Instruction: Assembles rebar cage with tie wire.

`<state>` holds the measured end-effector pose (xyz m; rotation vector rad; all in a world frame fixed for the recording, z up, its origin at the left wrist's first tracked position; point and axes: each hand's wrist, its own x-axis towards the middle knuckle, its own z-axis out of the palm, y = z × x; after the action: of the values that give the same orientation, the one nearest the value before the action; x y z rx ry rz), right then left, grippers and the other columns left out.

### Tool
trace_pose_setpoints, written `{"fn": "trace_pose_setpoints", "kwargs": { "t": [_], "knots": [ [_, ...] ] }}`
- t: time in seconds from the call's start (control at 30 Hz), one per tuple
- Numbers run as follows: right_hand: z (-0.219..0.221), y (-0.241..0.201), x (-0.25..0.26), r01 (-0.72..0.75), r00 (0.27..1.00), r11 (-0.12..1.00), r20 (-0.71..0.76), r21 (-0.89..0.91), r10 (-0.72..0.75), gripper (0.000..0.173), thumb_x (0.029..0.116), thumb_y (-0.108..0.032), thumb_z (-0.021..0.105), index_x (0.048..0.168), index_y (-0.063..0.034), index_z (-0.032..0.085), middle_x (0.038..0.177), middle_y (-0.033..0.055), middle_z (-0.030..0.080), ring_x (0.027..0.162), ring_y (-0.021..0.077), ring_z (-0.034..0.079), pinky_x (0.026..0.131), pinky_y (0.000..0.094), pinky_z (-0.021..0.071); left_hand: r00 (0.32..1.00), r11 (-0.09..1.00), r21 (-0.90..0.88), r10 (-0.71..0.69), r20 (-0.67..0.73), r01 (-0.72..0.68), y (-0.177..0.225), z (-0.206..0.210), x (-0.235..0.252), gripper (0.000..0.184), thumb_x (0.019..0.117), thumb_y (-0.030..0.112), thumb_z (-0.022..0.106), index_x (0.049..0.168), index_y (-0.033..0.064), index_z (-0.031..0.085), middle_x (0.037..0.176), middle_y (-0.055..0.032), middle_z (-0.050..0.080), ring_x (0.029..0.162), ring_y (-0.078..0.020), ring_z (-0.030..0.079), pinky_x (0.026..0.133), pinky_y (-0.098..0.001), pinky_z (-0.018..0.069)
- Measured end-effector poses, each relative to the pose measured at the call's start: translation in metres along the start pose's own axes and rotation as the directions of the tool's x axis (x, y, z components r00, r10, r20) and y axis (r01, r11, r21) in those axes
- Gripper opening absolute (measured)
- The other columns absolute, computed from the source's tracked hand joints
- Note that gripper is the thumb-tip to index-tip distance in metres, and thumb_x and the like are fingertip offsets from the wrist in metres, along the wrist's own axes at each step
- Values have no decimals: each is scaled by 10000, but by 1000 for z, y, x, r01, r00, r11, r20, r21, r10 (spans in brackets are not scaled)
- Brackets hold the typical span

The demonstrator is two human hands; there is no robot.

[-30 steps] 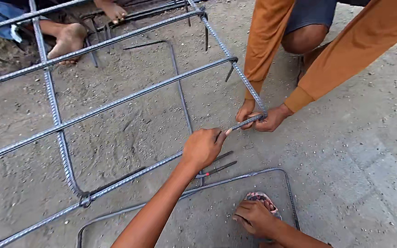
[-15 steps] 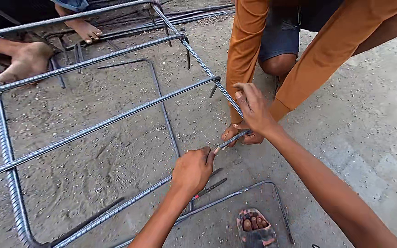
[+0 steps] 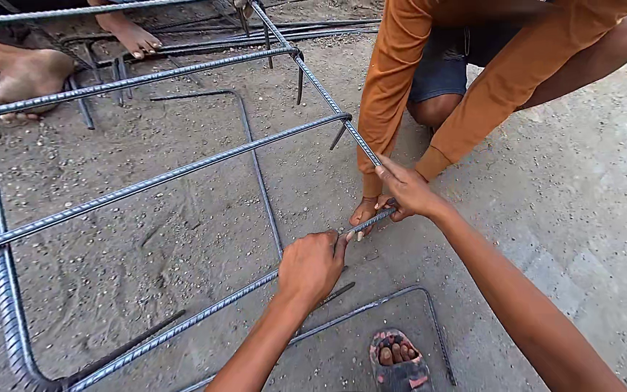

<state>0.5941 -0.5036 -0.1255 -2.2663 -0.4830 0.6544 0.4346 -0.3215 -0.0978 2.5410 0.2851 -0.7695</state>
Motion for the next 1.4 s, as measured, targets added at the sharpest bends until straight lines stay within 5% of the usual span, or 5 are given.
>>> {"fn": "trace_pose_setpoints", "kwargs": {
  "t": [0.13,0.53,1.03,1.2,1.4],
  "knots": [
    [12,7,5,-99,984,952,170,290,50,465,1118,-453,311,1558,-301,304,1282,50,673,882,218,725,700,403,599,1000,1000,6,2,-3,-2,1,1,1,570,1099,492,322,912,59,641,813,-143,648,850,-333,671,730,-520,472],
    [16,23,15,-47,990,787,131,615,-43,384,1099,-417,335,1454,-324,451,923,13,673,606,87,599,480,214,457,999,1000,19,13,-41,-12,11,-3,5,565,1101,483,318,906,58,634,800,-143,637,839,-331,667,724,-514,470],
    [31,27,19,17,990,790,98,613,-97,310,1114,-401,297,1185,-168,488,664,53,503,460,167,521,434,316,482,999,999,42,13,-40,-12,12,4,3,572,1102,479,311,899,52,633,806,-147,646,843,-336,674,722,-525,472],
    [42,48,45,223,957,759,9,612,-289,301,1115,-328,314,1081,-113,521,612,-17,460,469,70,425,456,231,374,999,999,52,6,-46,-4,7,9,-2,589,1101,482,309,891,40,636,802,-153,652,846,-343,681,718,-527,480],
    [39,31,42,99,971,687,81,720,-224,255,1108,-300,303,939,-172,445,551,-72,280,404,34,252,402,191,253,993,998,67,28,-118,-20,10,19,-4,577,1095,458,313,850,41,627,773,-151,646,798,-347,685,665,-524,472]
  ]
}}
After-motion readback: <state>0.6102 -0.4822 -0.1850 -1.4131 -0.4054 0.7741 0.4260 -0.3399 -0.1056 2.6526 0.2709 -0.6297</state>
